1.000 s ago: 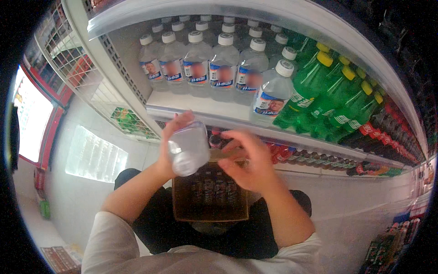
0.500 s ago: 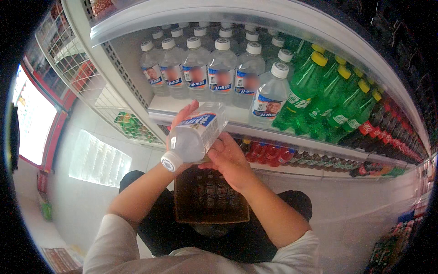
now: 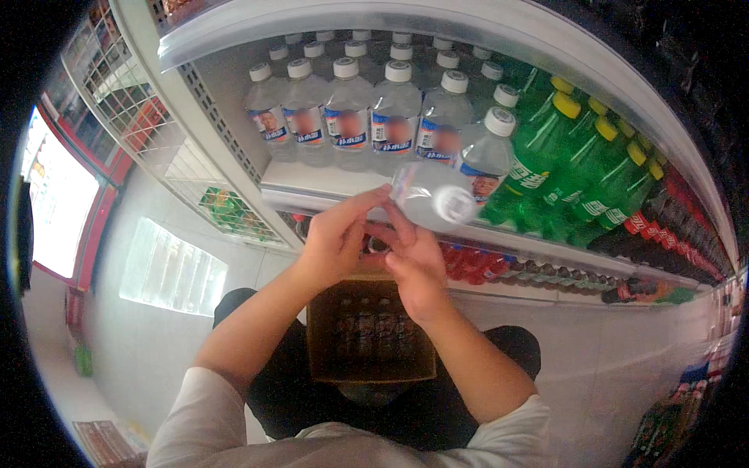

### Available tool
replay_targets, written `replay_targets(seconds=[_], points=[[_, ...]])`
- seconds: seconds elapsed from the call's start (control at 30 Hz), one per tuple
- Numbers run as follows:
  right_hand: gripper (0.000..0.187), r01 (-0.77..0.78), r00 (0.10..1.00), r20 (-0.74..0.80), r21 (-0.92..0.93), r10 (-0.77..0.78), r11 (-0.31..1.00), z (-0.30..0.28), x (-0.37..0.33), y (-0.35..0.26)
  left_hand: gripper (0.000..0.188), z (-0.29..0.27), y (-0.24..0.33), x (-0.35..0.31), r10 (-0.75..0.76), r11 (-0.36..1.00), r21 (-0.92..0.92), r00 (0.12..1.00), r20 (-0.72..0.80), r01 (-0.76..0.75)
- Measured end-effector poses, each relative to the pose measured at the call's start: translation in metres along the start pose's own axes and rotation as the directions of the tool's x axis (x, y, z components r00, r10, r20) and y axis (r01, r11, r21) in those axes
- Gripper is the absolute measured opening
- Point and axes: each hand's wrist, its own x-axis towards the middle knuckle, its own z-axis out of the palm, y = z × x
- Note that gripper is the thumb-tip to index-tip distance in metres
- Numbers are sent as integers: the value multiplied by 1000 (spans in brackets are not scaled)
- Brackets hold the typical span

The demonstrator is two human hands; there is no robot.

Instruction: The person sits on the floor in front of an open refrigerator and takes clear plastic bottles from a cardboard box. They place the bottles one by one onto the middle shelf of the refrigerator, arranging them in rows next to other beverages.

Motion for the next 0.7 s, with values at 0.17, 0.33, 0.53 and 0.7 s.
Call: replay_targets(seconds=[0.17, 0.33, 0.53, 0.7], points=[[68, -89, 985, -157, -119, 70, 989, -3, -4, 1, 48, 0, -6, -10, 65, 997, 33, 994, 88, -68], [48, -141, 926, -376, -317, 12, 938, 1, 0, -4, 59, 0, 1, -6, 164, 958, 211, 973, 161, -196], [51, -127, 934, -356, -426, -37, 896, 6, -3, -24, 73, -4, 8, -6, 96, 952, 263, 968, 231, -157], [87, 184, 952, -87, -602, -293, 777, 16, -12, -18, 83, 7, 10, -4, 88, 955, 267, 982, 169, -131]])
